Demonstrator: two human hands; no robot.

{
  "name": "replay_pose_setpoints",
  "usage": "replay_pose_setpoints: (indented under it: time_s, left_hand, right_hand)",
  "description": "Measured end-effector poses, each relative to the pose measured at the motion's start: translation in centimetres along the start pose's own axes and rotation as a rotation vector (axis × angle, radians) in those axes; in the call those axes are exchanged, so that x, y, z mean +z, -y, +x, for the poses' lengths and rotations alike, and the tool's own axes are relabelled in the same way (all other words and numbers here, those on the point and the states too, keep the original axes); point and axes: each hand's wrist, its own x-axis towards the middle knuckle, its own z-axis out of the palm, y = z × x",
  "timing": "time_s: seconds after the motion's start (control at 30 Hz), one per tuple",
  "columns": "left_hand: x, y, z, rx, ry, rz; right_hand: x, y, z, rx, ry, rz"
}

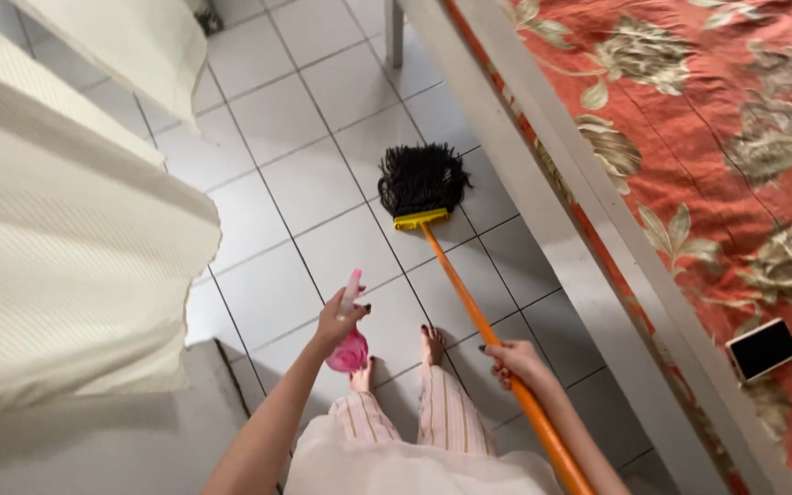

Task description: Mop the tiled floor in a room using a spray bottle and a mop.

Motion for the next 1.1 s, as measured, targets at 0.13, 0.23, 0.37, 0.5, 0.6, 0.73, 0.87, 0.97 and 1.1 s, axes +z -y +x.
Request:
replay_pose_setpoints:
  time_s: [0.13,0.23,0.37,0.5,0.6,0.73,0.87,0.97,1.1]
  left_hand:
    - [3.3,0.1,1.4,0.047,-0.022,0.121]
    - [5.8,0.0,2.3,0.032,-0.096,0.225]
    - [8.3,-0.8,2.8,0.028,-0.064,0.162]
    - [9.9,-2.0,3.0,0.060,-0.108,0.178]
    - [10.9,-3.2,2.1,-0.002,-0.143,0.134]
    - [11.4,-2.7,1.5,-0.008,-0.165,0.124]
    - [11.5,-1.8,0.2,0.008,-0.149,0.148]
    - [11.8,-1.3,-1.5,-0.004,-0.129,0.175]
    - [12.1,1.9,-3.2,0.011,-0.098,0.081]
  right_hand:
    - [-4.2,4.2,2.5,-0.015,0.053,-0.045]
    - [-5.6,9.1,4.3,-0.031,0.092,-0.083]
    - [-6.2,14.0,11.4,-0.127,0.103,-0.182]
    - [-5.0,20.8,15.8,-0.160,0.150,-0.148]
    - [-4.7,23.5,19.9,-0.061,0.208,-0.101]
    - [-4.5,23.0,18.9,0.080,0.297,0.094]
    - [-4.7,18.3,16.2,0.099,0.334,0.183]
    - [-5.1,13.4,13.1,0.063,0.285,0.179]
    - [-5.9,7.0,9.0,0.010,0.226,0.157]
